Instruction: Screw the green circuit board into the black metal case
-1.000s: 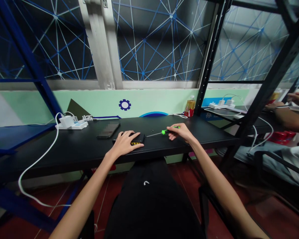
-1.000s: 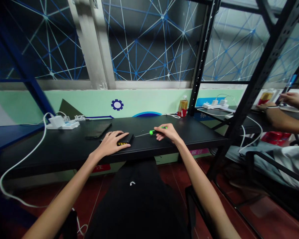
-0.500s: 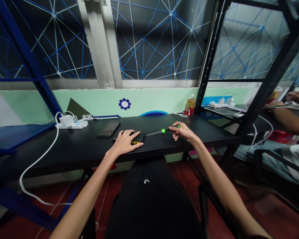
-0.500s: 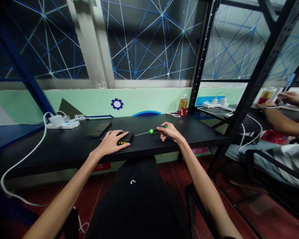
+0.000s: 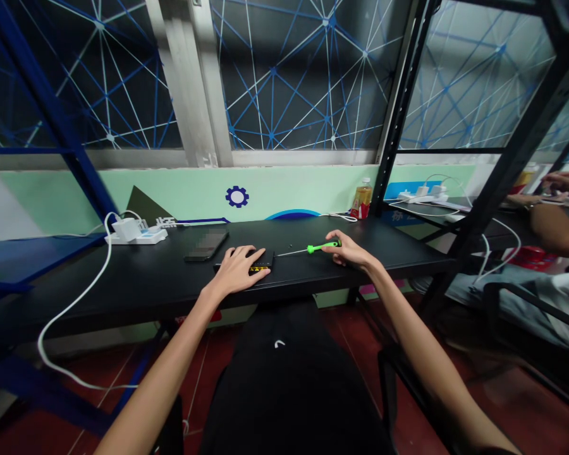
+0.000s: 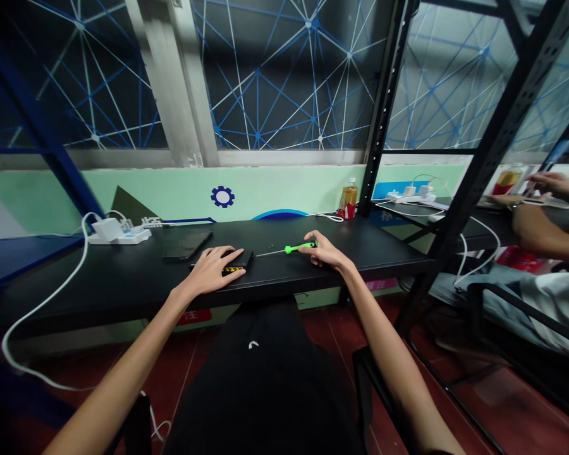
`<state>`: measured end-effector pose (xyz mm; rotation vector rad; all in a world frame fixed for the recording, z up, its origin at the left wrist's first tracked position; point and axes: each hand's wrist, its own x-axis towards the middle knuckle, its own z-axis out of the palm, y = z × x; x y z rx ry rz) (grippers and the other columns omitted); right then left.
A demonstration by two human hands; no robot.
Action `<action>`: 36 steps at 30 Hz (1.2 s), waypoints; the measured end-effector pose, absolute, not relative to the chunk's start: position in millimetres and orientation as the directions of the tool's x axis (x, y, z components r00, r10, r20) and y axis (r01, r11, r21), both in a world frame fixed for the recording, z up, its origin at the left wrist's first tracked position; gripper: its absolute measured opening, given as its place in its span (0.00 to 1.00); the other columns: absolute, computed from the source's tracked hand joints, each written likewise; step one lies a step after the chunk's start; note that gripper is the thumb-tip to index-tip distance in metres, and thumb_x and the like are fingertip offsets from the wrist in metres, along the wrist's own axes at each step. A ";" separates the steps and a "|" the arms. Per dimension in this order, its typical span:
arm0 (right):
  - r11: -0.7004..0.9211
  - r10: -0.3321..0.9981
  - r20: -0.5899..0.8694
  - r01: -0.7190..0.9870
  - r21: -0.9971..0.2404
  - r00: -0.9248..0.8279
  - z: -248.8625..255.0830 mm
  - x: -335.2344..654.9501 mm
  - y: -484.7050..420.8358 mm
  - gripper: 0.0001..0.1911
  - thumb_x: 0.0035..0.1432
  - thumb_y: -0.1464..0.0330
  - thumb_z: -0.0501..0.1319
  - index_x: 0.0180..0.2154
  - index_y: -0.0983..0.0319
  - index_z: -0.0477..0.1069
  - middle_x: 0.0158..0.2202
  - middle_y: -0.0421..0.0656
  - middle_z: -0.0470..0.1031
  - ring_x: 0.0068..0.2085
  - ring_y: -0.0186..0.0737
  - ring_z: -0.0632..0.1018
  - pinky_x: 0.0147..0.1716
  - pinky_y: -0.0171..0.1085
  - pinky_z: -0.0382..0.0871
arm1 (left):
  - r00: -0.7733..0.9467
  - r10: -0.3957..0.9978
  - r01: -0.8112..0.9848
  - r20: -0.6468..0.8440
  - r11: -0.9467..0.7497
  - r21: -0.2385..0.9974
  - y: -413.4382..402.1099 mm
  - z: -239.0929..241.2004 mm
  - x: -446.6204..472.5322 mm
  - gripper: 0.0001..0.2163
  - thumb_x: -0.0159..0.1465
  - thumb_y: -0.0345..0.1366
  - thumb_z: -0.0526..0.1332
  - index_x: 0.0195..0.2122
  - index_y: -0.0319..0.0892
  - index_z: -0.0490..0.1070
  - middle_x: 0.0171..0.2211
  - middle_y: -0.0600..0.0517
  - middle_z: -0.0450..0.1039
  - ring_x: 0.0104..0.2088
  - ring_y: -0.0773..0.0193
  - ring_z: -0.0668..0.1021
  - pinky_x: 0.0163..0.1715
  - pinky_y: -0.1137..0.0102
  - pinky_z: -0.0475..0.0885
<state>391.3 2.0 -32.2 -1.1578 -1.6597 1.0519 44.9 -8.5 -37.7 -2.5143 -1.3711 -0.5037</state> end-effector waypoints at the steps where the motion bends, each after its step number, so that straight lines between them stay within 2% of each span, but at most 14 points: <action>1: 0.222 0.959 0.167 0.241 -0.945 -0.228 -32.0 391.5 1.5 0.27 0.49 0.52 0.70 0.42 0.56 0.59 0.16 0.27 0.61 0.15 0.31 0.67 0.14 0.27 0.54 | 0.497 0.768 0.847 0.405 -0.530 -0.036 -9.0 -37.3 45.3 0.30 0.67 0.58 0.50 0.64 0.48 0.66 0.60 0.42 0.68 0.60 0.43 0.67 0.59 0.50 0.57; 4: 0.223 0.970 0.190 0.257 -0.940 -0.149 -34.9 388.5 4.0 0.26 0.49 0.48 0.69 0.36 0.58 0.62 0.19 0.33 0.67 0.17 0.32 0.70 0.13 0.29 0.55 | 0.489 0.775 0.854 0.400 -0.518 -0.039 -10.6 -36.1 46.0 0.30 0.68 0.58 0.49 0.64 0.47 0.66 0.60 0.41 0.68 0.60 0.43 0.67 0.59 0.49 0.58; 8: 0.248 0.958 0.287 0.462 -0.851 0.015 -44.1 382.0 14.1 0.28 0.56 0.41 0.58 0.26 0.60 0.65 0.20 0.40 0.69 0.20 0.34 0.70 0.17 0.31 0.57 | 0.497 0.773 0.853 0.394 -0.519 -0.058 -11.0 -36.2 45.4 0.30 0.68 0.58 0.49 0.64 0.45 0.66 0.60 0.40 0.67 0.61 0.44 0.67 0.59 0.50 0.58; 11: 0.297 0.908 0.412 0.579 -0.759 0.075 -48.9 380.6 20.1 0.26 0.55 0.43 0.59 0.29 0.60 0.69 0.25 0.39 0.70 0.25 0.35 0.70 0.23 0.32 0.61 | 0.494 0.773 0.857 0.399 -0.511 -0.071 -10.3 -37.1 44.7 0.29 0.69 0.57 0.49 0.64 0.46 0.66 0.60 0.40 0.67 0.61 0.45 0.67 0.59 0.51 0.58; 15: 0.312 0.935 0.355 0.461 -0.831 0.008 -49.4 381.4 19.9 0.25 0.48 0.47 0.67 0.39 0.58 0.66 0.23 0.32 0.64 0.22 0.33 0.66 0.22 0.32 0.60 | 0.487 0.772 0.859 0.408 -0.508 -0.066 -10.2 -37.5 44.7 0.27 0.70 0.55 0.49 0.64 0.48 0.65 0.60 0.41 0.67 0.61 0.45 0.67 0.59 0.50 0.58; 17: 0.286 0.951 0.308 0.389 -0.876 -0.006 -48.8 380.7 18.5 0.26 0.47 0.47 0.67 0.39 0.58 0.65 0.20 0.30 0.58 0.19 0.32 0.62 0.20 0.32 0.57 | 0.493 0.769 0.856 0.407 -0.514 -0.065 -10.6 -37.3 44.8 0.26 0.70 0.54 0.49 0.64 0.48 0.66 0.60 0.41 0.67 0.61 0.45 0.67 0.59 0.50 0.58; 19: 0.272 0.953 0.303 0.388 -0.880 0.020 -48.5 379.6 18.3 0.26 0.49 0.44 0.65 0.34 0.59 0.65 0.18 0.31 0.56 0.19 0.31 0.60 0.19 0.33 0.54 | 0.494 0.769 0.856 0.405 -0.511 -0.074 -10.9 -37.2 45.0 0.26 0.70 0.54 0.49 0.64 0.48 0.66 0.61 0.40 0.67 0.61 0.45 0.67 0.58 0.49 0.58; 23: 0.295 0.917 0.395 0.567 -0.769 0.059 -47.9 378.9 21.0 0.28 0.54 0.41 0.59 0.24 0.60 0.64 0.19 0.37 0.60 0.23 0.34 0.64 0.23 0.34 0.55 | 0.493 0.768 0.859 0.409 -0.505 -0.086 -10.6 -37.9 44.9 0.26 0.70 0.54 0.49 0.64 0.48 0.66 0.61 0.41 0.67 0.61 0.47 0.67 0.58 0.50 0.59; 26: 0.304 0.917 0.397 0.579 -0.757 0.038 -45.7 380.0 20.8 0.25 0.55 0.44 0.59 0.30 0.60 0.68 0.23 0.38 0.65 0.26 0.36 0.67 0.25 0.34 0.57 | 0.495 0.760 0.855 0.421 -0.511 -0.083 -9.5 -38.9 44.4 0.25 0.70 0.53 0.50 0.63 0.48 0.67 0.60 0.41 0.68 0.61 0.46 0.68 0.59 0.50 0.59; 30: 0.282 0.957 0.285 0.381 -0.881 -0.049 -40.8 379.8 15.2 0.20 0.53 0.51 0.63 0.38 0.57 0.63 0.21 0.32 0.60 0.20 0.32 0.61 0.20 0.32 0.54 | 0.508 0.742 0.844 0.438 -0.530 -0.081 -8.1 -40.1 43.0 0.25 0.70 0.53 0.51 0.63 0.49 0.66 0.60 0.42 0.68 0.60 0.46 0.68 0.58 0.50 0.60; 33: 0.224 0.975 0.211 0.283 -0.933 -0.075 -39.8 377.7 12.5 0.19 0.53 0.51 0.63 0.37 0.55 0.60 0.18 0.29 0.54 0.16 0.30 0.54 0.16 0.31 0.46 | 0.512 0.737 0.840 0.441 -0.537 -0.079 -7.8 -40.4 42.5 0.24 0.70 0.52 0.52 0.64 0.51 0.64 0.60 0.43 0.69 0.60 0.47 0.69 0.57 0.51 0.60; 36: 0.252 0.963 0.269 0.336 -0.908 0.007 -43.6 375.8 15.0 0.23 0.53 0.46 0.62 0.33 0.57 0.62 0.16 0.30 0.55 0.16 0.31 0.55 0.16 0.32 0.47 | 0.513 0.738 0.842 0.438 -0.533 -0.089 -8.3 -40.1 42.7 0.25 0.70 0.51 0.52 0.65 0.50 0.63 0.60 0.42 0.69 0.60 0.48 0.68 0.58 0.51 0.60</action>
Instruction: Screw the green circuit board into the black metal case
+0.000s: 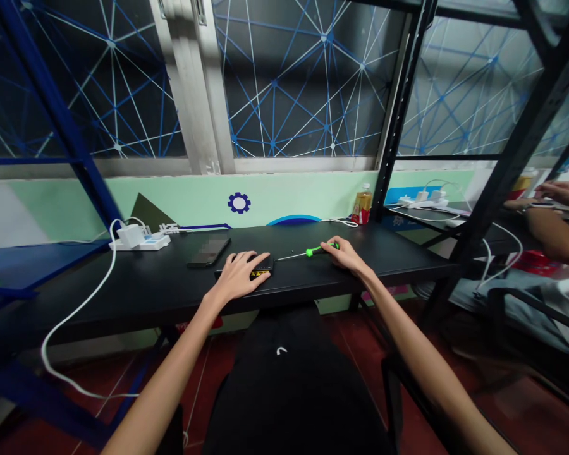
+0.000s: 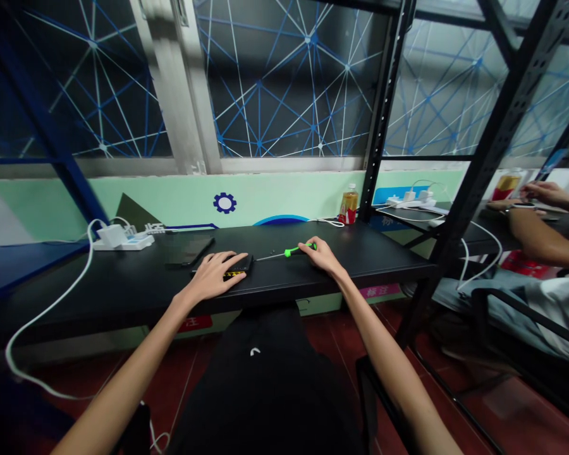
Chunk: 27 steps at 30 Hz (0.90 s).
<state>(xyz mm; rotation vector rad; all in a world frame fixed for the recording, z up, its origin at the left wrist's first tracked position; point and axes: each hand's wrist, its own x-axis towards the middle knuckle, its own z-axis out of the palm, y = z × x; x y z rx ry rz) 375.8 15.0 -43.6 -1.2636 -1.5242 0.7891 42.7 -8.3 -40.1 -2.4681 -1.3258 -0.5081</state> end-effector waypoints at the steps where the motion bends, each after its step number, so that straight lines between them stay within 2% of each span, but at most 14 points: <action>1: 0.264 0.952 0.303 0.376 -0.888 0.049 -45.4 375.6 16.7 0.25 0.52 0.43 0.62 0.31 0.57 0.62 0.16 0.32 0.56 0.17 0.31 0.56 0.17 0.33 0.48 | 0.513 0.739 0.842 0.437 -0.531 -0.091 -8.6 -39.9 42.9 0.25 0.70 0.51 0.52 0.66 0.50 0.63 0.60 0.42 0.69 0.60 0.48 0.68 0.58 0.51 0.60; 4: 0.271 0.910 0.392 0.519 -0.810 0.137 -49.4 376.0 21.1 0.30 0.51 0.39 0.60 0.22 0.58 0.60 0.16 0.35 0.56 0.20 0.32 0.58 0.21 0.35 0.51 | 0.511 0.739 0.843 0.438 -0.531 -0.088 -9.1 -39.9 43.0 0.25 0.70 0.51 0.52 0.65 0.50 0.63 0.60 0.43 0.69 0.60 0.47 0.68 0.58 0.51 0.60; 8: 0.278 0.879 0.463 0.668 -0.691 0.114 -48.1 376.0 20.2 0.34 0.57 0.39 0.53 0.16 0.59 0.53 0.17 0.36 0.52 0.24 0.34 0.59 0.26 0.35 0.52 | 0.512 0.738 0.841 0.440 -0.534 -0.083 -8.7 -40.3 42.6 0.25 0.70 0.51 0.53 0.65 0.51 0.63 0.60 0.43 0.68 0.60 0.47 0.68 0.58 0.51 0.60; 11: 0.306 0.890 0.454 0.668 -0.679 0.053 -45.4 376.1 16.3 0.29 0.61 0.42 0.51 0.24 0.59 0.63 0.21 0.38 0.62 0.27 0.37 0.65 0.28 0.35 0.56 | 0.511 0.738 0.842 0.440 -0.533 -0.082 -8.7 -40.0 42.7 0.25 0.70 0.52 0.52 0.65 0.51 0.63 0.60 0.43 0.68 0.60 0.46 0.68 0.58 0.51 0.60; 13: 0.328 0.897 0.442 0.636 -0.699 0.023 -45.0 377.7 14.9 0.24 0.57 0.44 0.57 0.33 0.58 0.68 0.24 0.37 0.66 0.28 0.38 0.67 0.29 0.35 0.58 | 0.508 0.740 0.844 0.441 -0.531 -0.082 -9.1 -39.7 42.8 0.25 0.70 0.52 0.52 0.66 0.51 0.63 0.60 0.42 0.68 0.60 0.46 0.68 0.58 0.51 0.60; 15: 0.347 0.900 0.435 0.601 -0.720 0.001 -46.2 380.0 15.3 0.25 0.52 0.44 0.62 0.38 0.58 0.68 0.24 0.37 0.67 0.27 0.38 0.67 0.28 0.35 0.59 | 0.510 0.739 0.843 0.441 -0.532 -0.083 -9.1 -39.7 42.5 0.25 0.70 0.52 0.52 0.66 0.51 0.63 0.60 0.43 0.69 0.60 0.46 0.68 0.58 0.51 0.60; 19: 0.360 0.882 0.469 0.577 -0.733 0.046 -50.5 381.8 20.2 0.29 0.50 0.40 0.61 0.32 0.60 0.70 0.21 0.38 0.65 0.25 0.38 0.65 0.25 0.36 0.57 | 0.514 0.735 0.841 0.443 -0.534 -0.090 -7.9 -41.2 41.4 0.26 0.70 0.53 0.51 0.66 0.51 0.62 0.60 0.42 0.68 0.61 0.47 0.68 0.58 0.51 0.60; 23: 0.347 0.877 0.478 0.645 -0.681 0.033 -50.3 379.7 22.1 0.32 0.56 0.38 0.53 0.23 0.60 0.67 0.21 0.39 0.63 0.27 0.38 0.65 0.28 0.37 0.57 | 0.515 0.734 0.838 0.442 -0.540 -0.079 -7.2 -41.5 41.2 0.26 0.70 0.54 0.51 0.66 0.52 0.62 0.60 0.42 0.68 0.60 0.47 0.68 0.58 0.50 0.60; 25: 0.362 0.886 0.463 0.645 -0.673 -0.013 -47.8 379.9 19.7 0.31 0.58 0.40 0.53 0.25 0.61 0.68 0.24 0.39 0.66 0.29 0.38 0.67 0.31 0.37 0.58 | 0.514 0.737 0.836 0.439 -0.545 -0.065 -7.8 -40.5 41.8 0.26 0.69 0.54 0.51 0.66 0.51 0.62 0.59 0.42 0.68 0.60 0.46 0.68 0.58 0.50 0.60; 27: 0.387 0.889 0.455 0.610 -0.691 -0.048 -45.0 381.6 16.1 0.27 0.56 0.42 0.58 0.33 0.61 0.69 0.29 0.39 0.69 0.31 0.38 0.68 0.32 0.36 0.60 | 0.512 0.742 0.837 0.433 -0.545 -0.057 -8.7 -39.0 42.7 0.26 0.69 0.53 0.52 0.66 0.51 0.62 0.59 0.42 0.68 0.60 0.46 0.68 0.58 0.50 0.60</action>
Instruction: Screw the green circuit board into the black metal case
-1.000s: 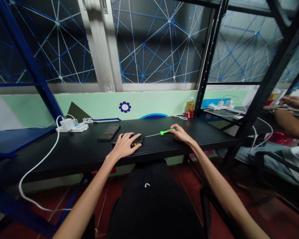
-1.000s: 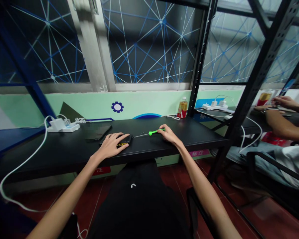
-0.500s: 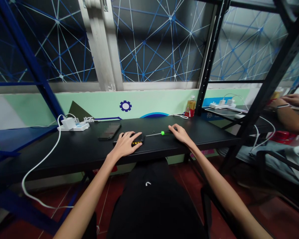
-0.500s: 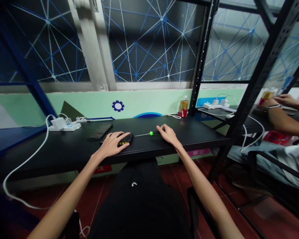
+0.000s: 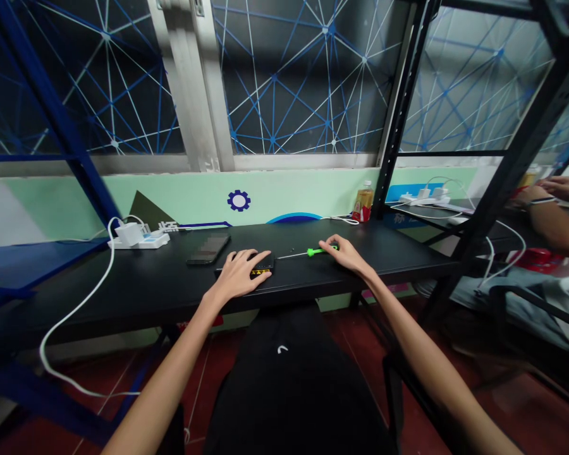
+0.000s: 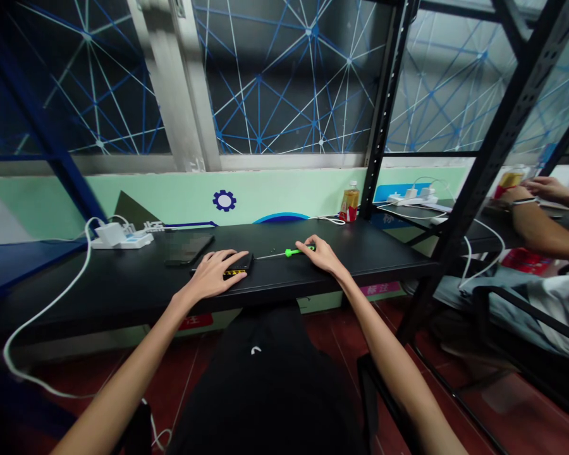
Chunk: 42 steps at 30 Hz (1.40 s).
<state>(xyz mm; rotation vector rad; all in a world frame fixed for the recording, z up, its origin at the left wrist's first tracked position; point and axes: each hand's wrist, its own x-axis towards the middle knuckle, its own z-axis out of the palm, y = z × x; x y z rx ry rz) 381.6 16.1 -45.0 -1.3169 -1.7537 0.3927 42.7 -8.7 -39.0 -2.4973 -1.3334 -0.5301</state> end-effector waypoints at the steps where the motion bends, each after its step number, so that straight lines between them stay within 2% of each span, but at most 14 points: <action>1: 0.400 0.891 0.450 0.587 -0.704 -0.067 -43.9 382.6 14.2 0.26 0.53 0.44 0.62 0.37 0.60 0.69 0.30 0.38 0.69 0.31 0.37 0.68 0.32 0.36 0.61 | 0.511 0.744 0.838 0.431 -0.543 -0.055 -9.1 -38.3 43.1 0.26 0.69 0.53 0.52 0.66 0.51 0.62 0.59 0.42 0.68 0.60 0.46 0.68 0.58 0.50 0.60; 5: 0.409 0.906 0.405 0.494 -0.768 -0.121 -43.9 384.3 10.1 0.28 0.46 0.47 0.69 0.40 0.58 0.66 0.25 0.34 0.64 0.25 0.34 0.65 0.26 0.34 0.59 | 0.508 0.747 0.839 0.429 -0.543 -0.049 -10.1 -37.1 43.2 0.26 0.69 0.53 0.53 0.66 0.51 0.62 0.60 0.43 0.68 0.60 0.46 0.68 0.58 0.50 0.60; 9: 0.351 0.922 0.386 0.470 -0.810 -0.025 -47.0 379.3 12.3 0.27 0.47 0.43 0.66 0.33 0.59 0.66 0.20 0.34 0.62 0.22 0.35 0.63 0.22 0.35 0.56 | 0.510 0.746 0.836 0.428 -0.548 -0.039 -9.6 -37.9 41.6 0.26 0.69 0.53 0.53 0.66 0.52 0.62 0.60 0.43 0.68 0.60 0.48 0.68 0.59 0.51 0.59; 13: 0.342 0.895 0.443 0.565 -0.751 0.046 -46.5 376.3 14.7 0.29 0.51 0.40 0.60 0.28 0.60 0.67 0.21 0.38 0.65 0.25 0.36 0.66 0.24 0.35 0.57 | 0.509 0.738 0.831 0.443 -0.555 -0.031 -9.2 -38.4 40.9 0.25 0.68 0.54 0.54 0.65 0.54 0.63 0.60 0.45 0.69 0.60 0.48 0.69 0.58 0.51 0.60; 16: 0.390 0.894 0.447 0.544 -0.743 -0.030 -44.7 378.7 12.5 0.27 0.52 0.42 0.61 0.35 0.60 0.68 0.22 0.36 0.65 0.24 0.35 0.65 0.24 0.34 0.57 | 0.508 0.742 0.834 0.437 -0.550 -0.036 -9.2 -38.3 41.1 0.25 0.69 0.54 0.53 0.65 0.54 0.63 0.59 0.45 0.69 0.60 0.49 0.69 0.59 0.51 0.60; 19: 0.371 0.927 0.352 0.447 -0.814 -0.127 -43.8 381.7 8.6 0.27 0.51 0.45 0.65 0.42 0.57 0.64 0.18 0.29 0.56 0.19 0.33 0.59 0.20 0.33 0.52 | 0.512 0.743 0.834 0.431 -0.550 -0.043 -8.4 -39.0 41.0 0.26 0.69 0.54 0.53 0.65 0.53 0.62 0.60 0.44 0.68 0.60 0.49 0.68 0.59 0.51 0.59; 22: 0.340 0.940 0.316 0.407 -0.848 -0.126 -44.5 381.5 8.3 0.26 0.52 0.45 0.64 0.41 0.57 0.63 0.17 0.29 0.55 0.18 0.33 0.58 0.20 0.33 0.50 | 0.520 0.734 0.828 0.436 -0.558 -0.049 -6.7 -40.3 40.1 0.25 0.70 0.53 0.52 0.65 0.53 0.63 0.60 0.44 0.68 0.60 0.50 0.69 0.59 0.52 0.59; 24: 0.364 0.921 0.384 0.485 -0.796 -0.061 -45.7 379.6 11.0 0.25 0.53 0.43 0.62 0.35 0.58 0.65 0.18 0.32 0.58 0.20 0.34 0.61 0.22 0.34 0.53 | 0.527 0.730 0.824 0.436 -0.565 -0.051 -5.6 -40.8 39.5 0.24 0.70 0.53 0.53 0.65 0.53 0.63 0.59 0.44 0.69 0.60 0.50 0.69 0.59 0.52 0.59; 27: 0.381 0.867 0.499 0.661 -0.647 -0.011 -47.4 376.9 15.8 0.28 0.56 0.41 0.57 0.25 0.59 0.67 0.20 0.37 0.62 0.26 0.37 0.66 0.28 0.36 0.56 | 0.533 0.725 0.817 0.435 -0.575 -0.044 -4.7 -40.4 39.1 0.23 0.70 0.52 0.53 0.64 0.52 0.65 0.59 0.44 0.68 0.60 0.49 0.69 0.59 0.51 0.60; 30: 0.378 0.866 0.500 0.696 -0.610 -0.032 -47.7 377.3 17.2 0.28 0.59 0.42 0.54 0.26 0.60 0.69 0.24 0.40 0.68 0.30 0.40 0.69 0.31 0.36 0.58 | 0.535 0.726 0.815 0.433 -0.578 -0.037 -4.5 -39.7 39.4 0.23 0.70 0.52 0.52 0.63 0.53 0.66 0.59 0.44 0.68 0.60 0.48 0.69 0.59 0.50 0.60; 33: 0.402 0.883 0.465 0.610 -0.683 -0.060 -46.4 380.7 15.1 0.24 0.58 0.44 0.56 0.34 0.58 0.69 0.25 0.38 0.68 0.28 0.38 0.69 0.29 0.35 0.60 | 0.537 0.726 0.814 0.429 -0.580 -0.037 -4.2 -39.9 39.6 0.23 0.70 0.53 0.52 0.63 0.52 0.66 0.60 0.43 0.68 0.60 0.48 0.68 0.59 0.50 0.59; 36: 0.352 0.933 0.347 0.439 -0.827 -0.095 -44.5 383.4 12.8 0.20 0.59 0.47 0.56 0.38 0.57 0.65 0.20 0.32 0.58 0.19 0.33 0.61 0.21 0.33 0.54 | 0.534 0.724 0.813 0.436 -0.581 -0.030 -3.7 -40.6 39.2 0.23 0.70 0.53 0.53 0.63 0.53 0.66 0.60 0.44 0.68 0.60 0.48 0.68 0.59 0.50 0.59; 39: 0.317 0.948 0.289 0.300 -0.900 -0.134 -44.3 382.6 12.3 0.19 0.56 0.49 0.61 0.38 0.56 0.62 0.18 0.29 0.54 0.16 0.30 0.56 0.17 0.32 0.48 | 0.531 0.727 0.815 0.436 -0.579 -0.026 -3.3 -41.2 38.4 0.23 0.70 0.53 0.53 0.63 0.54 0.66 0.60 0.45 0.68 0.60 0.48 0.68 0.59 0.50 0.60; 42: 0.347 0.938 0.332 0.296 -0.890 -0.103 -45.7 379.6 12.8 0.23 0.54 0.46 0.62 0.34 0.58 0.64 0.17 0.31 0.59 0.15 0.31 0.60 0.16 0.33 0.50 | 0.536 0.724 0.813 0.435 -0.581 -0.035 -3.0 -41.5 37.7 0.24 0.70 0.53 0.53 0.63 0.53 0.65 0.60 0.45 0.68 0.60 0.49 0.68 0.59 0.51 0.60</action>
